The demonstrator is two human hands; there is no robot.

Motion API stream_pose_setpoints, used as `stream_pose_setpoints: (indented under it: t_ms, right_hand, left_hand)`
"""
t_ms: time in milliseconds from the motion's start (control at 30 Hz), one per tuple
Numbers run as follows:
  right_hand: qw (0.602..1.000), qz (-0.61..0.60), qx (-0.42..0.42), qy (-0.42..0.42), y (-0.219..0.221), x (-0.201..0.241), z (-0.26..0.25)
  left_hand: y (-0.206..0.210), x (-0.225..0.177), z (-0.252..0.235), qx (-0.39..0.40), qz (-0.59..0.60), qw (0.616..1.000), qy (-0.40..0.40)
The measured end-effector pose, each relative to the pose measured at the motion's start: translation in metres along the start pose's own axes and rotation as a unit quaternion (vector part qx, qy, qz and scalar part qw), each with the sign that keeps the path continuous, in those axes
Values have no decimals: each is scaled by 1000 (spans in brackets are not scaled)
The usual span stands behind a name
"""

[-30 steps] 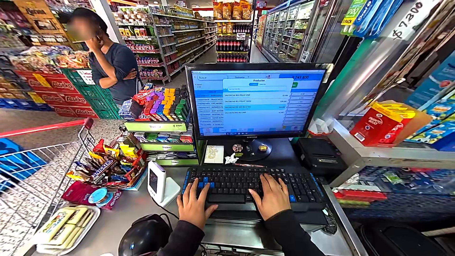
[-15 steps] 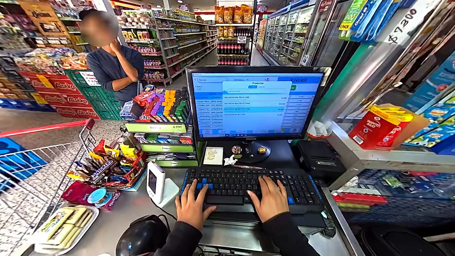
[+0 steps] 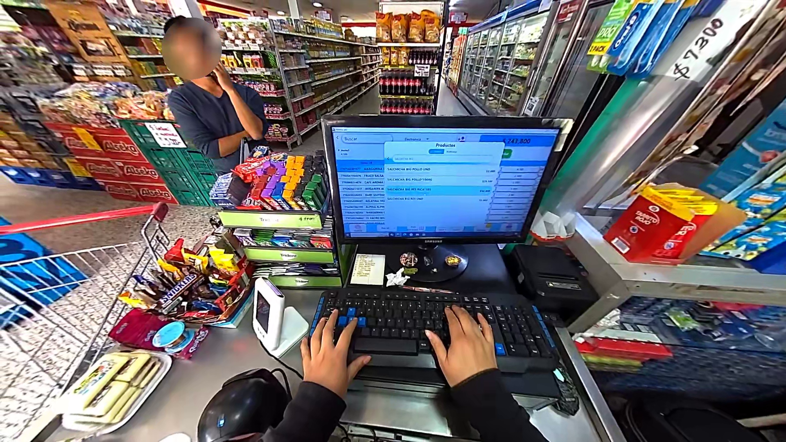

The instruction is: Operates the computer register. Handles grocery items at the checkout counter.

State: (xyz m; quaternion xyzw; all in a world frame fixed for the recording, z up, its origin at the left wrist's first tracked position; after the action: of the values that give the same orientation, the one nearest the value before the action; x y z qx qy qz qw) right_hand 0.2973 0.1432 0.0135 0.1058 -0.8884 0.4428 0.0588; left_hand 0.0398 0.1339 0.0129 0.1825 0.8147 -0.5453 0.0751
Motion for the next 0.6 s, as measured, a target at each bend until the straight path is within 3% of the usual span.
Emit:
stream_pose_setpoints:
  t_ms: [233,333,467,600]
  right_hand:
    - [1000,3,-5,5,-2,0,-1]
    - [1000,-2,-4,5,-3,1,0]
    - [1000,-9,0,8,-4,2,-1]
    - [1000,-12,6,12,-4,3,0]
  left_hand:
    - [12,0,19,-141,3,990,12]
    - [10,0,30,-158,34,987,13]
    - [-9,3,60,-227,102,965,77]
    - [-18,10,93,-245,134,952,120]
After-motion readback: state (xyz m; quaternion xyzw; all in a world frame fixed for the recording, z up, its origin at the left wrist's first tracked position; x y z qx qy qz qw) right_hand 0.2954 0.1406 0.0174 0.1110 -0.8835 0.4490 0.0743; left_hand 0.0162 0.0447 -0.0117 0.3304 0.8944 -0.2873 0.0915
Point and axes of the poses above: each hand's wrist, its own z-axis away from the middle knuckle, its own y-axis out of the palm, x = y × z, the point moved 4 cm from there along -z, towards the middle knuckle
